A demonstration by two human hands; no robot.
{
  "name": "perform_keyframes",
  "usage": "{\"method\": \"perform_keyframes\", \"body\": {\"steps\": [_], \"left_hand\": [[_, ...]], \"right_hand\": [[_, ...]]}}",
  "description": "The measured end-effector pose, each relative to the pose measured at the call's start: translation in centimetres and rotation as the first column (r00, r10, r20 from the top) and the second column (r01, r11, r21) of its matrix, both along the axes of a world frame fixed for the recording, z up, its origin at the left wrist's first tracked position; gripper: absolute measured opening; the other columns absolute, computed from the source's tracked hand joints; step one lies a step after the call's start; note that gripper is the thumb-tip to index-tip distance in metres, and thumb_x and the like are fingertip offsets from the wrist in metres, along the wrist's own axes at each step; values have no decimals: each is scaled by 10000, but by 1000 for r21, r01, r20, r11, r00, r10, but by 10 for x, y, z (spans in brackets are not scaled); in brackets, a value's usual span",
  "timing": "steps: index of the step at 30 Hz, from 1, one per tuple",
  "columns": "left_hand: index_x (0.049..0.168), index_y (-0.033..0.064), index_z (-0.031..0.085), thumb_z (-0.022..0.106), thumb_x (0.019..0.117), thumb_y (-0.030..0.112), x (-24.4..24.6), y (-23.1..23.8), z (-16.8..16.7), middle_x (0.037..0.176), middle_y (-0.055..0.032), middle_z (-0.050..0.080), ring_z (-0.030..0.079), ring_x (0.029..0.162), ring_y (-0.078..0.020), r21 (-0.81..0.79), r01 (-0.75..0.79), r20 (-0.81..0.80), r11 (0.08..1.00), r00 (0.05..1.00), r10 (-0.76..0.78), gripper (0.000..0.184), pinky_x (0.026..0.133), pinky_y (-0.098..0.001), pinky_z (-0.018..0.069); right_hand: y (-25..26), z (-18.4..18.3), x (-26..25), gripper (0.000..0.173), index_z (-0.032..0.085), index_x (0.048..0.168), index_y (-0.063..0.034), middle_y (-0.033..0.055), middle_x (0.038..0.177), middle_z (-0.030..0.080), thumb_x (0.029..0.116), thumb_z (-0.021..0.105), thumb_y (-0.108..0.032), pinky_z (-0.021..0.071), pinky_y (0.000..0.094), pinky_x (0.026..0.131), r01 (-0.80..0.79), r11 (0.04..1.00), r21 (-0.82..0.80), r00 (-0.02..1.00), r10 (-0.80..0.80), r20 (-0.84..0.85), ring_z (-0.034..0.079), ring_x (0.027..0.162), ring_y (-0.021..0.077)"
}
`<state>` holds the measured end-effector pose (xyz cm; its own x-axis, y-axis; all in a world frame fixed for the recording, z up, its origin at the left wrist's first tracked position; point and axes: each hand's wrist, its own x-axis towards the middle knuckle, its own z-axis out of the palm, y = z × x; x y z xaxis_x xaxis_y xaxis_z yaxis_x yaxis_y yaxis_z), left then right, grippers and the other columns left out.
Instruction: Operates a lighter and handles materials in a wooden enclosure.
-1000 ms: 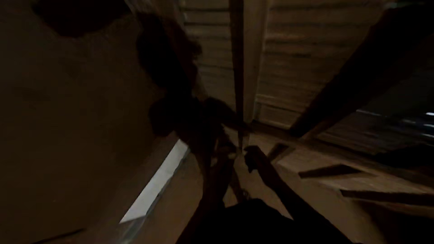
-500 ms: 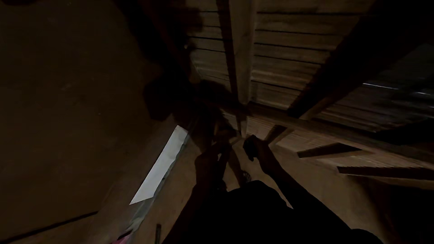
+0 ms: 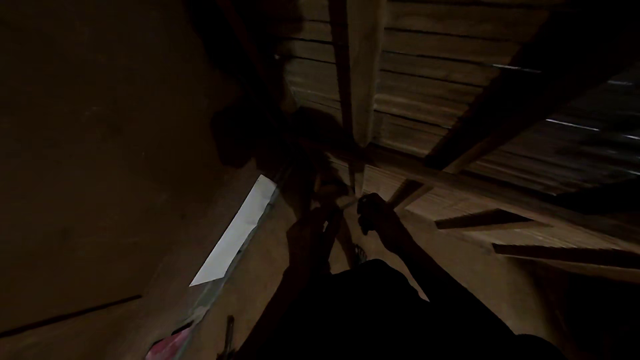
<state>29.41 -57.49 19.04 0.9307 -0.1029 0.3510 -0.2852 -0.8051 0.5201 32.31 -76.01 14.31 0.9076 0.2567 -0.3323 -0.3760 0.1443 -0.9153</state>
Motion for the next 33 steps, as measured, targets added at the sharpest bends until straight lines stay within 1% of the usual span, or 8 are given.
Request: {"method": "perform_keyframes", "body": {"steps": [2,5,12,18,21,27,31,33], "left_hand": [[1028,77,773,631,990,245,-1,0,-1,849,-58,745,668,652,-160,12,-2,-15,1000,1000,2,223,587,-332,540],[1020,79,775,632,990,248,-3,-1,-2,866,-67,753,698,684,-183,41,-5,-32,999,999,7,224,606,-364,565],[1001,69,777,632,989,241,-8,-6,-4,855,-67,751,699,693,-180,54,-9,-13,999,1000,10,225,615,-341,558],[992,71,780,640,980,225,-8,-7,-7,873,-70,763,732,743,-201,70,-7,10,998,1000,7,208,630,-369,576],[981,73,777,637,979,224,-7,-8,-4,868,-72,761,734,747,-203,95,-6,-1,995,1000,6,206,629,-371,577],[978,75,776,623,986,236,-3,-10,0,848,-77,753,729,729,-213,126,2,-11,992,1000,0,222,613,-381,569],[969,70,776,635,978,225,-1,-10,-2,847,-75,755,730,736,-206,116,11,14,993,1000,-13,210,627,-369,576],[989,61,775,632,969,216,-2,-9,-1,875,-82,761,740,763,-218,113,18,-5,993,1000,-18,212,643,-393,585]], "right_hand": [[0,-4,-1,194,540,1146,-39,-34,815,595,1090,423,-183,542,209,581,-8,1000,-16,1000,9,26,594,631,43],[1,2,0,436,606,1057,-60,-69,751,593,1130,237,-281,522,201,584,-37,999,-37,996,34,-81,585,631,26],[7,0,3,444,612,849,-87,-92,605,501,1124,312,-262,416,158,473,-23,999,-48,987,15,-159,461,484,-2],[8,-8,0,481,618,878,-67,-106,605,512,1110,216,-197,388,141,457,-17,1000,-4,996,16,-88,445,478,-26],[9,-8,0,483,620,877,-61,-97,594,508,1113,220,-195,391,148,456,-5,1000,1,992,5,-123,447,473,-16],[8,-14,2,495,617,871,-83,-110,606,510,1106,203,-216,413,148,477,4,999,42,998,-2,-69,466,495,-20],[11,-10,7,494,612,816,-81,-99,574,494,1122,260,-244,366,150,442,36,999,2,990,-35,-139,431,460,-14],[11,-9,6,452,615,877,-56,-79,622,538,1117,258,-196,391,152,457,39,999,-11,987,-41,-158,459,484,-8]]}}
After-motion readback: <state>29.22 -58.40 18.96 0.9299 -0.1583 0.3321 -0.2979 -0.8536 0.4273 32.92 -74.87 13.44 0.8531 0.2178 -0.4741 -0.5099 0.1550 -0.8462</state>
